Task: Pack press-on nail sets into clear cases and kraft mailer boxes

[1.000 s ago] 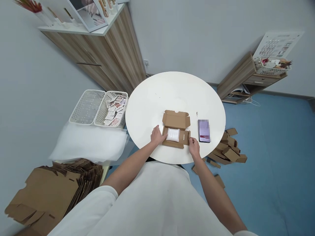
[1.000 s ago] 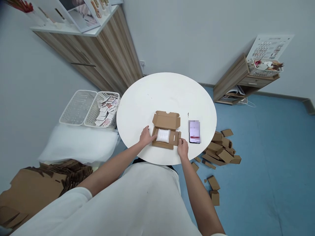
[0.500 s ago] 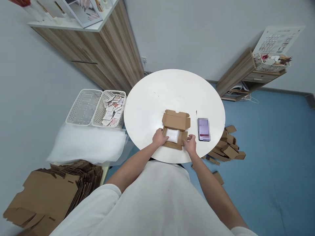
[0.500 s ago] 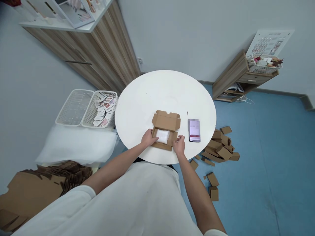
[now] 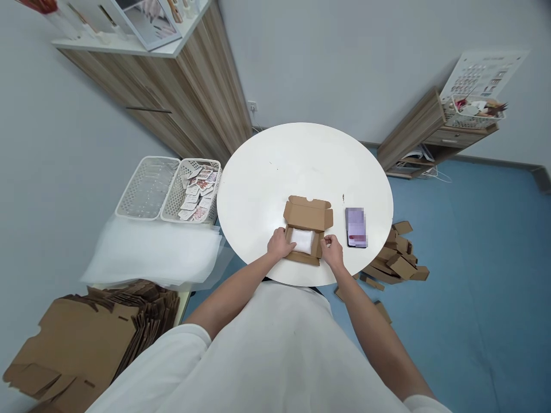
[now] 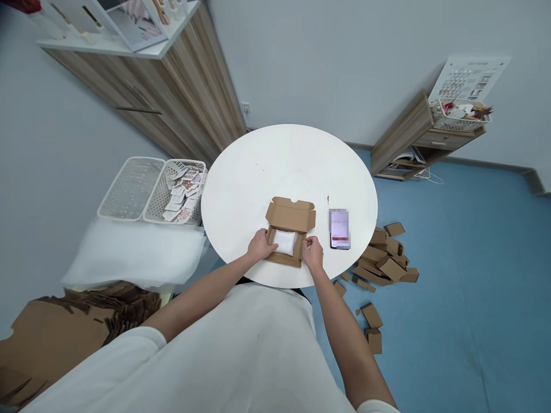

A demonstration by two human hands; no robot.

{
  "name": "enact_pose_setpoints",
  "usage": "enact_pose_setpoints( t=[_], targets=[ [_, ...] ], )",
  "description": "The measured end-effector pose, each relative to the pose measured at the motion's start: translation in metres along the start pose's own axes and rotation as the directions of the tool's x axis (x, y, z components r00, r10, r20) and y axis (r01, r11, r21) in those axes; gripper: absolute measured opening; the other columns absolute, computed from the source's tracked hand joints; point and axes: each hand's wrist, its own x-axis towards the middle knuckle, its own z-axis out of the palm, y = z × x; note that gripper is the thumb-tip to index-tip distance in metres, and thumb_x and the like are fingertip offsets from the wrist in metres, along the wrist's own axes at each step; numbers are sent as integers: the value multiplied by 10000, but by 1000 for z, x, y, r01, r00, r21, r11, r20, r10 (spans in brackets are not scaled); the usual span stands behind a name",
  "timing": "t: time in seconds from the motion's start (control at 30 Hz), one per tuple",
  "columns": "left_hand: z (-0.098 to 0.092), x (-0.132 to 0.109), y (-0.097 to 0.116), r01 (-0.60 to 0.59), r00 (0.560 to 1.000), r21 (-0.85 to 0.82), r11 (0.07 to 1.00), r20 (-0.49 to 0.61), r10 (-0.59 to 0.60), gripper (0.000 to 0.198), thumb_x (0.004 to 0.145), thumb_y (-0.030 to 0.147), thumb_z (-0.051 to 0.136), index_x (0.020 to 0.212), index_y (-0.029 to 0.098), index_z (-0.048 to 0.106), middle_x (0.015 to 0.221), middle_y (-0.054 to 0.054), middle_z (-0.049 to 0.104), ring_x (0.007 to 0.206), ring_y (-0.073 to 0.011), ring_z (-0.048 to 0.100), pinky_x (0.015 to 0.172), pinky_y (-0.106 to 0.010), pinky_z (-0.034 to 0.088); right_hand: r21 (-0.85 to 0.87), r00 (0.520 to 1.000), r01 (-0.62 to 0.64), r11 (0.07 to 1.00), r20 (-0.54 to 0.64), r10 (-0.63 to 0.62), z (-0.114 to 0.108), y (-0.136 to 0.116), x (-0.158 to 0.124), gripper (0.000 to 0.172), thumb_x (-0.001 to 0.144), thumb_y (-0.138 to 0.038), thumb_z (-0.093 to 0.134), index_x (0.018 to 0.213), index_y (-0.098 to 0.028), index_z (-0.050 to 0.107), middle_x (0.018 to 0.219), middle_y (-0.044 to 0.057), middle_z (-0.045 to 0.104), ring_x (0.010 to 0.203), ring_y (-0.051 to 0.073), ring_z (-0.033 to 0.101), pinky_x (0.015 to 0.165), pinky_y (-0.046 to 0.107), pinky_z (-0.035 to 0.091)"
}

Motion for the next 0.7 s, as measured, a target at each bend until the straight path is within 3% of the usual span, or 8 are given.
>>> enact_pose_setpoints(
  t=[0.17, 0.3, 0.43, 0.57, 0.7],
  targets=[
    [-3, 4, -5, -10, 998, 4, 1000, 55, 10, 553, 629, 408, 629, 1084, 182, 410, 1111, -113, 549, 990, -257, 550, 702, -299, 412, 135, 988, -95, 986, 137, 76, -2, 3, 7, 216, 640, -309, 514, 835, -217, 508, 640, -40, 551, 509, 128, 514, 524, 276, 426],
    [-10, 10, -8, -47, 993, -27, 999, 106, 50, 567, 707, 458, 537, 1171, 177, 375, 1046, -113, 595, 987, -259, 560, 735, -300, 403, 239, 963, -139, 961, 258, 75, -7, -2, 12, 444, 608, -229, 538, 1044, -207, 456, 567, -80, 500, 466, 115, 495, 485, 265, 430],
    [-19, 13, -10, -97, 988, -89, 991, 111, 107, 662, 745, 421, 486, 1309, 185, 232, 1099, -117, 559, 1013, -258, 537, 768, -310, 393, 351, 916, -221, 910, 395, 70, -13, -10, 12, 595, 576, -178, 562, 1150, -207, 405, 536, -101, 453, 450, 93, 454, 463, 242, 411],
    [-25, 11, -13, -172, 975, -142, 975, 118, 190, 679, 744, 354, 482, 1346, 237, 191, 1202, -115, 457, 1068, -266, 478, 819, -349, 384, 372, 904, -225, 901, 426, 50, -14, -11, 12, 581, 563, -156, 568, 1121, -233, 428, 552, -100, 420, 452, 78, 441, 457, 225, 401],
    [-31, 11, -17, -238, 940, -252, 938, 182, 287, 735, 730, 343, 515, 1365, 232, 162, 1128, -102, 474, 1016, -245, 483, 846, -358, 385, 359, 912, -186, 915, 409, 25, -13, -7, 13, 578, 560, -160, 564, 1112, -260, 422, 614, -91, 409, 465, 67, 433, 457, 218, 397]
  ],
)
